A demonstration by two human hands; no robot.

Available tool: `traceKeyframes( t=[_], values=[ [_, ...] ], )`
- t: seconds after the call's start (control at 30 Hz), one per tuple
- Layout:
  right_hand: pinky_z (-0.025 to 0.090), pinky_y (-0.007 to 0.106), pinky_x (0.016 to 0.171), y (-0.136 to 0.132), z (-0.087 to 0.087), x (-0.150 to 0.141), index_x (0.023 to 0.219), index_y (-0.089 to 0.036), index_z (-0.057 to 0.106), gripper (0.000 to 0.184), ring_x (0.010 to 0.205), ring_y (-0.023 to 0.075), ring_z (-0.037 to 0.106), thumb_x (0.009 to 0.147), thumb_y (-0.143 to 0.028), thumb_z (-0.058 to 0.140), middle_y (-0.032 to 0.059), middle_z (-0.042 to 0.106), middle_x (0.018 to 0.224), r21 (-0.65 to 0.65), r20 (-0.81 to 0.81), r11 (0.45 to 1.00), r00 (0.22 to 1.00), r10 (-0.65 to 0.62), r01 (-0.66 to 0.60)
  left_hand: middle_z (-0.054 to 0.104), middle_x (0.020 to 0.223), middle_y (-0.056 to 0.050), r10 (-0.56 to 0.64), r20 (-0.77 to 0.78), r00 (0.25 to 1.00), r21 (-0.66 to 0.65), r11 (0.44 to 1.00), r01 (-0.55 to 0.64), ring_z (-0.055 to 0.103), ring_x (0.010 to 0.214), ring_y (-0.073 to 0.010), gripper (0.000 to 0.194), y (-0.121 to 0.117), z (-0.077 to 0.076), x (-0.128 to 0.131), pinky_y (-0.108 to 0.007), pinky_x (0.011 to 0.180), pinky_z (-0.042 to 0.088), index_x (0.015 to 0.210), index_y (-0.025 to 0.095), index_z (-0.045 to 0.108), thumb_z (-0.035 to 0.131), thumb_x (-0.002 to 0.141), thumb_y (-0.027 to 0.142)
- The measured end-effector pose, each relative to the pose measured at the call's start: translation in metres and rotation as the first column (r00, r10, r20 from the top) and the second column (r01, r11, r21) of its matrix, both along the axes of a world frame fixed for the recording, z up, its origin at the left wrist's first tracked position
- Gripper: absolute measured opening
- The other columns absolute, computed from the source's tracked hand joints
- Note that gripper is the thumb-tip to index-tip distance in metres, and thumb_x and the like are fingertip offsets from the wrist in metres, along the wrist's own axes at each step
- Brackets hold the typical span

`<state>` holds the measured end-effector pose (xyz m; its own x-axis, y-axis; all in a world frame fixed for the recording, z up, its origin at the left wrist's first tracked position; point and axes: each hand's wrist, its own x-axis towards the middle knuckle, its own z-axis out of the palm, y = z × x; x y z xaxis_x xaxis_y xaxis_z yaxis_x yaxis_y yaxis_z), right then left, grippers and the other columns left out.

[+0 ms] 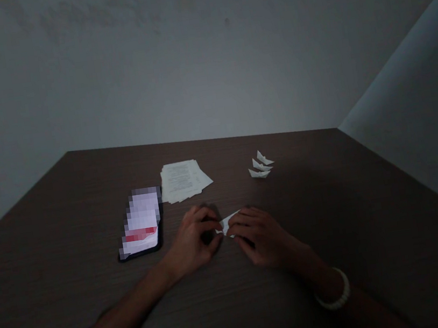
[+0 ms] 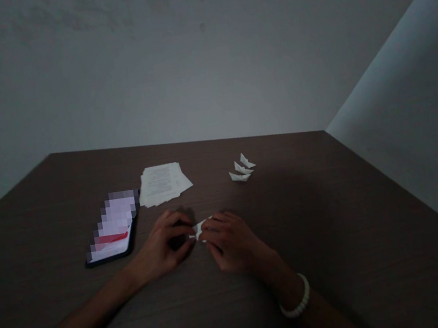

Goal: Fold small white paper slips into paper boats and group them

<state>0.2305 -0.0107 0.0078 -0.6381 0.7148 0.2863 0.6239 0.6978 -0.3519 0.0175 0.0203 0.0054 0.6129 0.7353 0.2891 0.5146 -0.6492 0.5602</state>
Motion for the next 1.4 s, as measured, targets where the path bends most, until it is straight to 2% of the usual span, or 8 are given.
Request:
traceKeyframes(
  t=[0.3, 0.57, 0.9, 1.17, 1.4],
  values=[
    [0.041, 0.033, 0.083, 0.001, -0.001, 0.0, 0.096, -0.02, 0.063, 0.018, 0.095, 0.0193, 0.052, 0.083, -0.008, 0.057, 0.0047, 0.064, 0.098, 0.031, 0.025, 0.999, 1.0, 0.012, -0.013, 0.061, 0.098, -0.006, -0.044, -0.022, 0.999, 0.009, 0.999, 0.044, 0.05, 0.095, -0.0224, 0.019, 0.005, -0.005, 0.002, -0.039, 0.085, 0.04, 0.083, 0.019, 0.069, 0.052, 0.089, 0.014],
    [0.041, 0.034, 0.082, 0.001, 0.001, 0.001, 0.103, -0.021, 0.063, 0.026, 0.096, 0.0201, 0.051, 0.082, -0.007, 0.057, 0.0044, 0.063, 0.101, 0.024, 0.056, 0.999, 0.998, 0.028, -0.029, 0.059, 0.095, -0.007, 0.0, -0.083, 0.997, -0.014, 1.0, -0.001, 0.05, 0.093, -0.0236, 0.018, 0.004, -0.001, 0.007, -0.039, 0.082, 0.04, 0.08, 0.017, 0.066, 0.05, 0.087, 0.012],
    [0.041, 0.035, 0.083, 0.0, 0.002, -0.001, 0.111, -0.023, 0.063, 0.034, 0.1, 0.021, 0.052, 0.081, -0.007, 0.057, 0.0055, 0.063, 0.106, 0.034, 0.079, 0.999, 0.996, 0.031, -0.033, 0.062, 0.091, -0.005, 0.021, 0.028, 0.999, -0.015, 1.0, -0.02, 0.052, 0.092, -0.023, 0.011, 0.007, -0.011, 0.005, -0.04, 0.085, 0.043, 0.084, 0.018, 0.067, 0.057, 0.085, 0.012],
    [0.039, 0.036, 0.082, -0.002, 0.007, -0.003, 0.115, -0.022, 0.06, 0.039, 0.098, 0.0224, 0.049, 0.079, -0.007, 0.056, 0.0062, 0.061, 0.105, 0.038, 0.154, 0.999, 0.988, 0.021, -0.027, 0.064, 0.093, -0.007, -0.017, 0.105, 0.994, 0.012, 1.0, 0.016, 0.055, 0.092, -0.0215, 0.019, 0.011, -0.015, 0.003, -0.037, 0.082, 0.046, 0.085, 0.017, 0.07, 0.053, 0.086, 0.009],
    [0.036, 0.037, 0.082, -0.003, 0.007, -0.004, 0.116, -0.023, 0.06, 0.043, 0.097, 0.0226, 0.047, 0.077, -0.006, 0.055, 0.0059, 0.059, 0.105, 0.024, 0.161, 0.999, 0.987, 0.016, -0.021, 0.064, 0.095, -0.007, -0.023, 0.069, 0.997, 0.02, 1.0, 0.021, 0.054, 0.092, -0.0209, 0.036, 0.01, -0.013, 0.0, -0.036, 0.081, 0.047, 0.092, 0.017, 0.072, 0.046, 0.078, -0.003]
  ],
)
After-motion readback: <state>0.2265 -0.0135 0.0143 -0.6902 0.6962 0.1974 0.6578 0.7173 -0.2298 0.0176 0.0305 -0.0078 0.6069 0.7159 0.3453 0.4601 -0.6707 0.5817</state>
